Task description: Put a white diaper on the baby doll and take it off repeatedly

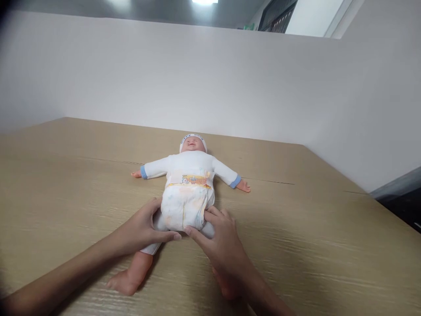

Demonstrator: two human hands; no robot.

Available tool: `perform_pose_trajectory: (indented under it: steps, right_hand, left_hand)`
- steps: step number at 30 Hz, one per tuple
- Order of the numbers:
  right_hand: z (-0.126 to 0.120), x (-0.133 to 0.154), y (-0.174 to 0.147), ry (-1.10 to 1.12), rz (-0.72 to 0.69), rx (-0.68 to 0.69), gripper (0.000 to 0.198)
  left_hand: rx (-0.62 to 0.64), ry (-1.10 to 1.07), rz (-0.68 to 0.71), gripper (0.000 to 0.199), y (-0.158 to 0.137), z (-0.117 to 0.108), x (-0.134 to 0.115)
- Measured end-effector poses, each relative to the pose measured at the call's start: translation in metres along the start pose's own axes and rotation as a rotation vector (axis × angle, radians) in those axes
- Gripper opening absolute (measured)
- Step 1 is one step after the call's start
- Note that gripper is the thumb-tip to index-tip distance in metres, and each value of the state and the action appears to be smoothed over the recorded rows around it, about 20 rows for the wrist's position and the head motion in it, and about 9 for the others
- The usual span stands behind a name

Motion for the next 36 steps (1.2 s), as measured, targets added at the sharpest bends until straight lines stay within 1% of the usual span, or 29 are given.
perform_pose_trajectory:
  steps: [1, 4, 6, 9, 14, 19, 21, 23, 26, 31, 34, 36]
  right_hand:
    - [0.001, -0.001, 0.000, 0.054, 0.009, 0.023, 0.018]
    - [0.003, -0.002, 0.002, 0.240, 0.019, 0.118, 0.022]
    - [0.002, -0.003, 0.003, 0.314, 0.032, 0.156, 0.024]
    - [0.000, -0.007, 0.003, 0.357, 0.072, 0.204, 0.031]
    - [0.003, -0.017, 0.001, 0.431, 0.151, 0.223, 0.036]
    - [0.010, -0.023, 0.004, 0.602, 0.172, 0.249, 0.047]
    - [0.011, -0.025, 0.005, 0.666, 0.165, 0.243, 0.052]
    - [0.012, -0.026, 0.006, 0.683, 0.154, 0.238, 0.055]
    - [0.011, -0.026, 0.007, 0.645, 0.154, 0.232, 0.053]
    - [0.003, -0.019, 0.004, 0.622, 0.184, 0.201, 0.050]
    - [0.001, -0.018, 0.000, 0.525, 0.204, 0.140, 0.046]
    - [0.001, -0.020, -0.002, 0.430, 0.227, 0.064, 0.046]
  left_hand:
    - [0.017, 0.007, 0.009, 0.077, 0.001, 0.000, 0.000]
    - [0.119, -0.026, 0.043, 0.051, 0.006, -0.001, -0.006]
    - [0.187, -0.084, 0.048, 0.040, 0.009, -0.002, -0.010]
    - [0.245, -0.165, 0.009, 0.038, 0.012, -0.006, -0.011]
    - [0.307, -0.279, -0.040, 0.047, 0.011, -0.009, -0.012]
    - [0.245, -0.420, -0.164, 0.047, 0.010, -0.008, -0.009]
    - [0.220, -0.501, -0.185, 0.051, 0.011, -0.007, -0.008]
    - [0.205, -0.572, -0.195, 0.055, 0.011, -0.006, -0.007]
    - [0.189, -0.611, -0.213, 0.056, 0.012, -0.006, -0.005]
    - [0.118, -0.635, -0.239, 0.046, 0.011, -0.008, -0.004]
    - [0.062, -0.609, -0.193, 0.042, 0.010, -0.010, -0.005]
    - [0.010, -0.554, -0.140, 0.043, 0.009, -0.013, -0.005]
Point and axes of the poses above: each hand's wrist, its own y-axis towards the middle knuckle, its own z-axis out of the palm, x = y × z, the point moved 5 cm from there along y, towards the middle knuckle, and after that the axes turned 15 degrees about -y, right-handed, at the moved point
